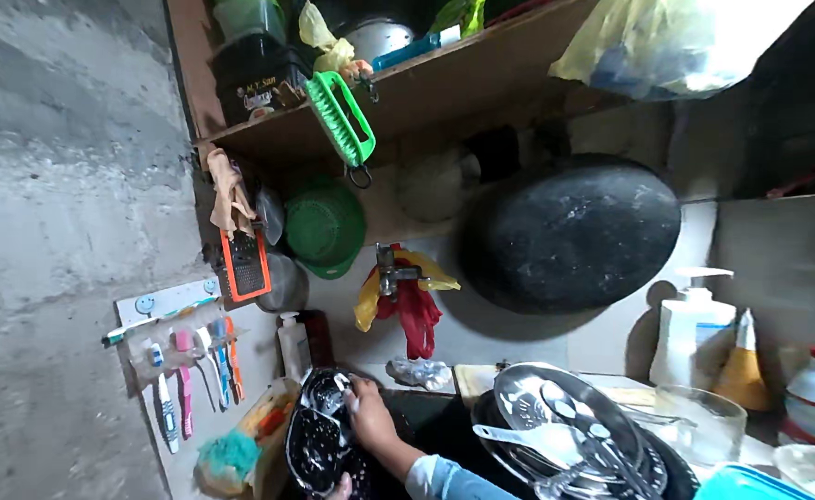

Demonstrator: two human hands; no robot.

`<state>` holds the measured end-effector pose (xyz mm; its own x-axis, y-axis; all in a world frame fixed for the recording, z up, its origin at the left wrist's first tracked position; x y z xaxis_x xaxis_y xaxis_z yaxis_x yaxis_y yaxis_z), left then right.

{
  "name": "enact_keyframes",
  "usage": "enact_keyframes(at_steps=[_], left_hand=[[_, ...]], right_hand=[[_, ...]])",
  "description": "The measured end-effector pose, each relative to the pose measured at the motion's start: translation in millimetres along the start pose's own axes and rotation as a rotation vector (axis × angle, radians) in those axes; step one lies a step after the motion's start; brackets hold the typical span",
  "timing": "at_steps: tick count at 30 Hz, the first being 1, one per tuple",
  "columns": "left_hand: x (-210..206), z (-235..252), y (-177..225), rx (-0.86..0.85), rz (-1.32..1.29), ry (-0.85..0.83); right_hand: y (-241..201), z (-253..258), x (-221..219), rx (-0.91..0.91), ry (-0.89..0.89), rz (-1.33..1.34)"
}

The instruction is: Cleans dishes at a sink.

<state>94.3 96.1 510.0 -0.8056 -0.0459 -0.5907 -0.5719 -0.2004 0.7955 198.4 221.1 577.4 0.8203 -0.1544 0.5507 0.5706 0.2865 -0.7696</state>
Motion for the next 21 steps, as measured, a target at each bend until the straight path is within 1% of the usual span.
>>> enact_keyframes(at_steps=[4,6,8,10,12,16,18,21], left_hand=[[-7,-7,4,0.019,0.081,0.092],[-11,-10,8,0.010,0.188,0.132],[-9,-5,19,-0.005,0.299,0.139],[-9,2,36,-0.040,0.426,0.096],[-19,8,47,-0.065,0.430,0.063],[-41,10,53,-0.038,0.165,0.059],[-50,7,53,-0.055,0.044,0.048],[-57,7,52,-0.079,-0.040,0.066]], right_hand=[[-21,-66,1,0.214,-0.041,0.080],[-34,-83,6,0.257,-0.066,0.157],[-43,-98,7,0.345,-0.069,0.223],[-51,-111,6,0.444,-0.052,0.261],[-54,-109,8,0.442,-0.030,0.278],[-50,-76,20,0.398,0.030,0.204],[-50,-55,32,0.339,0.010,0.172],[-51,-35,42,0.281,-0.054,0.124]])
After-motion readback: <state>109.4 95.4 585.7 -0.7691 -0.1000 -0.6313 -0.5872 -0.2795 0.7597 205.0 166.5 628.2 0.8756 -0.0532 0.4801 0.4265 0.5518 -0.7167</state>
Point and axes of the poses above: each hand's wrist, its own z-axis towards the middle knuckle, its own x-axis out of the back of the hand, y = z × x, the point moved 2 cm from there along z, towards the middle knuckle, and after that the axes turned 3 degrees about z, right-handed, at the moved point
